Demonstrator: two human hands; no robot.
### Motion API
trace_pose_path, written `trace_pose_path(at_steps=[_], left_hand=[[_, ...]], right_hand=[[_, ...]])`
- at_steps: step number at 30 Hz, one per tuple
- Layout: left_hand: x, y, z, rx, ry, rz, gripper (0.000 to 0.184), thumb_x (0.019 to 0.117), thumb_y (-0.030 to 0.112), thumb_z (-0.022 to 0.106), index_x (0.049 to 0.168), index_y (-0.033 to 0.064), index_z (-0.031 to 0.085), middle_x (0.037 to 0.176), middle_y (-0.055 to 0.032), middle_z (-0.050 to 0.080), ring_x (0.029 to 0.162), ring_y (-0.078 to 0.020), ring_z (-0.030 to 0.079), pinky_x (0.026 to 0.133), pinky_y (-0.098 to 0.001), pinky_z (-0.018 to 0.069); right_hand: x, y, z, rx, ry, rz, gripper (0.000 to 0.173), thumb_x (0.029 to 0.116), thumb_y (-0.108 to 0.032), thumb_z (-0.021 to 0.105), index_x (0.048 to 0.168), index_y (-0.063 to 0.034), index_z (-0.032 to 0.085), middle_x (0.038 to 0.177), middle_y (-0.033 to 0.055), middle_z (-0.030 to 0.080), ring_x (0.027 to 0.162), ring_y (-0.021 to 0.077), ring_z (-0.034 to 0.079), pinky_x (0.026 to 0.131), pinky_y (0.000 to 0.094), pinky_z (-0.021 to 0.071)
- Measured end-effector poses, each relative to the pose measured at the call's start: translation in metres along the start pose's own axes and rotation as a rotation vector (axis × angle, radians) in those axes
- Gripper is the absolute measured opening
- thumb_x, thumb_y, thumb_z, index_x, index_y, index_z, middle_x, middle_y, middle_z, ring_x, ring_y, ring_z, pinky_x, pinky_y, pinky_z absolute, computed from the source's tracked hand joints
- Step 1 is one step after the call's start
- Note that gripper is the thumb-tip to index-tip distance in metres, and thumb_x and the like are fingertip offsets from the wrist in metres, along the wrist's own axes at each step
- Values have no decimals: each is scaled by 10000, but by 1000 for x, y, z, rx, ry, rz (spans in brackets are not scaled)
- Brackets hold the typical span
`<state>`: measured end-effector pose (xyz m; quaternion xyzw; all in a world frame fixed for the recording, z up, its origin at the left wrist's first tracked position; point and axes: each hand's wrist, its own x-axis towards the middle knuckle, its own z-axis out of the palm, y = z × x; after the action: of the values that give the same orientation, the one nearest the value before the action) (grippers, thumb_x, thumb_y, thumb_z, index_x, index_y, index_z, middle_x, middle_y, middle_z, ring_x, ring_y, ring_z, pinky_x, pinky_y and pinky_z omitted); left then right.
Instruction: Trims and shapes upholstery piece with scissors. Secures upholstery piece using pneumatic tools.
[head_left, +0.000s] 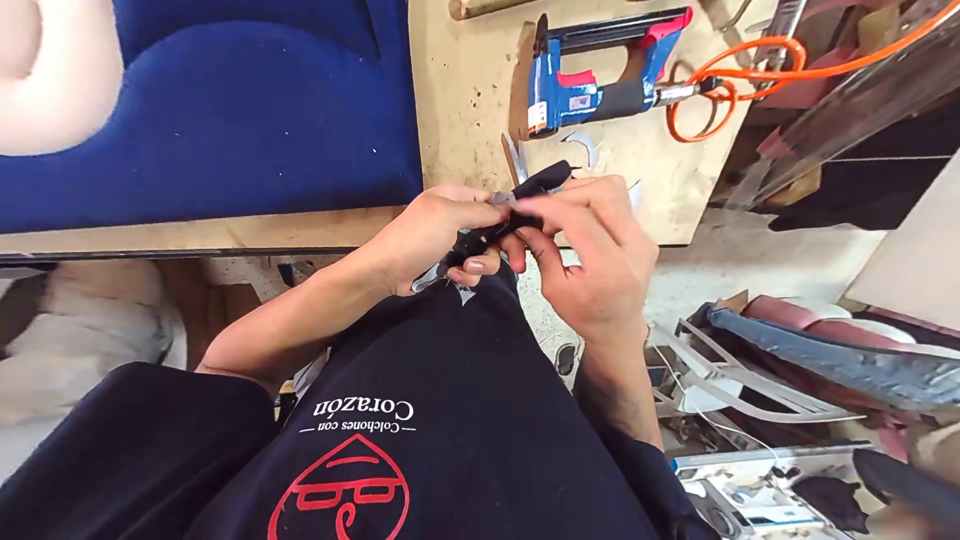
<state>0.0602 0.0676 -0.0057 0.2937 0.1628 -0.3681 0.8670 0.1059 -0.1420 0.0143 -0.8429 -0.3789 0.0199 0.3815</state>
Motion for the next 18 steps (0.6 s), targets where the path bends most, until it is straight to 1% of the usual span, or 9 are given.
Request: trace_pose_path(at_steps=[1,3,5,8,10,11,13,16,18], left_hand=[[0,0,0,6,2,3,358,1134,222,277,1120,19,572,879,-133,659,480,-69,513,410,-166,422],[0,0,0,11,-6,7,357,1134,222,283,1137,18,576,892,-139,665,480,-67,523,415,-165,433],[1,-1,0,14,-12,-3,353,1131,209,281,1174,22,578,899,-140,674,478,-62,527,413,-160,432],[0,0,0,44,30,-20,319,1130,197,302,1159,35,575,875,-115,648,476,-60,516,407,-157,432],[1,-1,0,84,54,-10,295,1118,170,313,1171,36,571,854,-108,634,477,-63,515,407,-163,434],[1,-3,0,105,66,-2,293,1117,170,323,1181,38,577,848,-106,631,483,-67,516,412,-166,438],[1,-4,-1,140,57,25,290,1125,197,345,1143,36,585,861,-106,640,497,-69,519,424,-168,439],[1,-1,-2,141,42,26,302,1125,198,345,1132,29,596,864,-107,638,496,-67,515,419,-164,431],[1,1,-2,128,57,-5,293,1122,195,348,1126,36,594,854,-103,627,486,-67,513,403,-163,423]], right_hand=[[1,0,0,-1,5,-6,140,945,-77,734,1065,-12,759,996,139,658,1015,243,630,892,359,537],[1,3,-2,19,24,-60,20,918,-42,751,915,-23,759,1058,165,675,1150,297,620,990,413,527],[2,8,-3,54,11,-114,56,914,-1,730,860,-17,735,1158,184,703,1253,342,606,1063,471,516],[3,8,-2,61,-10,-86,47,936,-32,733,936,7,707,1159,177,718,1229,325,647,1055,458,549],[6,3,-5,-6,-68,-11,205,960,-105,726,1139,-5,725,1199,162,700,1198,279,651,1034,401,545],[8,1,-5,-33,-109,19,242,973,-127,713,1189,-19,727,1226,161,675,1173,263,638,1007,376,537],[8,1,-3,-31,-121,19,149,972,-111,708,1083,-30,763,1227,172,653,1168,274,617,998,379,532],[4,7,1,22,-26,-79,60,926,2,714,925,-18,770,1149,173,697,1232,326,608,1051,443,520],[1,10,4,31,15,-139,84,921,45,691,916,-5,757,1102,159,724,1203,324,637,1037,457,530]])
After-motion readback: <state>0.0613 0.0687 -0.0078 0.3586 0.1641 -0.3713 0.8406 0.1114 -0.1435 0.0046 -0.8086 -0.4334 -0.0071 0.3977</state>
